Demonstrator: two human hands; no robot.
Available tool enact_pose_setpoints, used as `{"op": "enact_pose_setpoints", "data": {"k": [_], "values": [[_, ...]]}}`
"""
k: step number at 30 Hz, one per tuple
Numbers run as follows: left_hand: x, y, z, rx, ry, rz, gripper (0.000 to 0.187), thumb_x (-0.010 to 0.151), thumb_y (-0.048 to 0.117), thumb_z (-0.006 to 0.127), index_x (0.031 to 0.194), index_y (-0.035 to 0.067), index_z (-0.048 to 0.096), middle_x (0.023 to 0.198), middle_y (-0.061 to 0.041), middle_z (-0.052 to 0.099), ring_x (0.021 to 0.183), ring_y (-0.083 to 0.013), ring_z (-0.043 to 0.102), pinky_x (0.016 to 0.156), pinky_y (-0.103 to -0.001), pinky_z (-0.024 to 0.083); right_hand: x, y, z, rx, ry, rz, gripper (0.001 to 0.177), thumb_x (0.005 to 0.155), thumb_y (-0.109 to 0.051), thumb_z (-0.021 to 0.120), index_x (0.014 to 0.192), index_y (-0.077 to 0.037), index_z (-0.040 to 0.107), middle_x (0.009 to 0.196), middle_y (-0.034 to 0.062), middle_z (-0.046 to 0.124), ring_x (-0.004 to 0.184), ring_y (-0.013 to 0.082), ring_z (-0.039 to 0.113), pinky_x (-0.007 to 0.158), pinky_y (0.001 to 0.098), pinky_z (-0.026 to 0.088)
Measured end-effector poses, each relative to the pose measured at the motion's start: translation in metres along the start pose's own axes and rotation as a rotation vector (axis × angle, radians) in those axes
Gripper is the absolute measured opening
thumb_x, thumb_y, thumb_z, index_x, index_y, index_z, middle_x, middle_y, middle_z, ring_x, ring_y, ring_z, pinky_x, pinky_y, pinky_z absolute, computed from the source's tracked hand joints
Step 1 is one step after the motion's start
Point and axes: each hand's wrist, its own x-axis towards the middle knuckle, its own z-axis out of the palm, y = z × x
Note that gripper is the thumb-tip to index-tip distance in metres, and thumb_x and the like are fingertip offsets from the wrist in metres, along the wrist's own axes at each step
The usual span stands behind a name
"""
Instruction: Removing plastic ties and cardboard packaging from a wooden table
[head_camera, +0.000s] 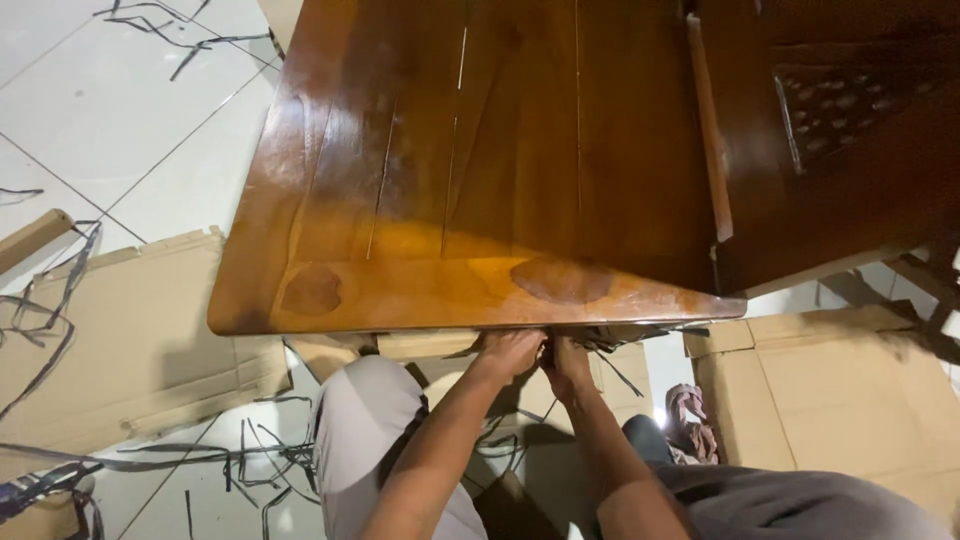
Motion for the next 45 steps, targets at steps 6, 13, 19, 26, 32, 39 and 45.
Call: {"op": "enact_pose_setpoints", "data": {"k": [6,13,19,26,32,39,45], "values": [[0.016,-0.008,0.030,-0.020,-0.132,-0.032,0.030,0.100,0.029,0.047,0.125,0.019,0.060,0.139,-0.003,0.064,0.136,-0.0310,0.056,0.110,-0.060,0.046,-0.070,0.034,0.006,0.844,0.329,0.136,0.049,0.093,-0.045,0.080,0.111,0.000,0.071,0.081,0.0063,0.057,0.077,0.0154,0.058,0.066,0.0284,0.048],[0.001,0.013,0.009,0.140,-0.270,-0.077,0.069,0.104,0.044,0.018,0.167,0.017,0.019,0.172,0.004,0.024,0.160,-0.0176,0.015,0.132,-0.037,0.012,-0.077,0.086,-0.006,-0.109,0.040,0.252,0.103,0.099,-0.081,0.014,0.121,0.002,0.071,0.123,0.0297,0.071,0.128,0.0461,0.060,0.112,0.0557,0.043],[-0.013,0.032,0.006,-0.011,-0.052,-0.126,0.059,0.103,0.045,0.030,0.146,0.012,0.053,0.152,-0.012,0.052,0.144,-0.0341,0.043,0.124,-0.055,0.027,-0.078,0.086,-0.006,-0.332,-0.124,0.088,0.065,0.100,-0.051,0.029,0.114,-0.002,0.069,0.108,0.0283,0.075,0.114,0.0476,0.069,0.099,0.0588,0.053],[0.024,0.012,0.035,0.127,0.007,-0.037,0.040,0.094,0.044,0.049,0.100,0.016,0.077,0.107,-0.008,0.078,0.109,-0.0317,0.073,0.089,-0.058,0.058,-0.072,0.131,0.008,-0.046,-0.068,0.165,0.057,0.085,-0.068,0.067,0.119,-0.026,0.052,0.114,0.0149,0.077,0.114,0.0399,0.070,0.097,0.0547,0.055],[-0.004,0.033,-0.005,0.185,-0.045,-0.024,0.033,0.095,0.030,0.052,0.109,0.015,0.079,0.111,-0.005,0.079,0.112,-0.0313,0.071,0.094,-0.054,0.056,-0.099,0.050,-0.025,0.141,0.147,0.098,0.060,0.105,-0.055,0.035,0.110,-0.009,0.075,0.106,0.0336,0.071,0.112,0.0541,0.064,0.100,0.0621,0.047],[0.004,0.023,-0.003,0.028,-0.153,-0.093,0.044,0.094,0.043,0.047,0.118,0.014,0.071,0.119,-0.010,0.076,0.119,-0.0344,0.069,0.100,-0.061,0.050,-0.050,0.022,-0.017,0.594,0.305,0.297,0.035,0.087,-0.040,0.071,0.100,-0.009,0.079,0.075,0.0187,0.061,0.067,0.0303,0.057,0.064,0.0416,0.053],[0.027,0.002,0.030,0.029,-0.163,-0.083,0.057,0.092,0.047,0.043,0.141,0.022,0.056,0.148,-0.003,0.058,0.140,-0.0320,0.051,0.113,-0.068,0.037,-0.075,-0.046,-0.035,1.147,0.146,0.274,0.019,0.097,-0.011,0.057,0.078,-0.011,0.060,0.055,-0.0058,0.029,0.040,0.0095,0.032,0.038,0.0230,0.026]]}}
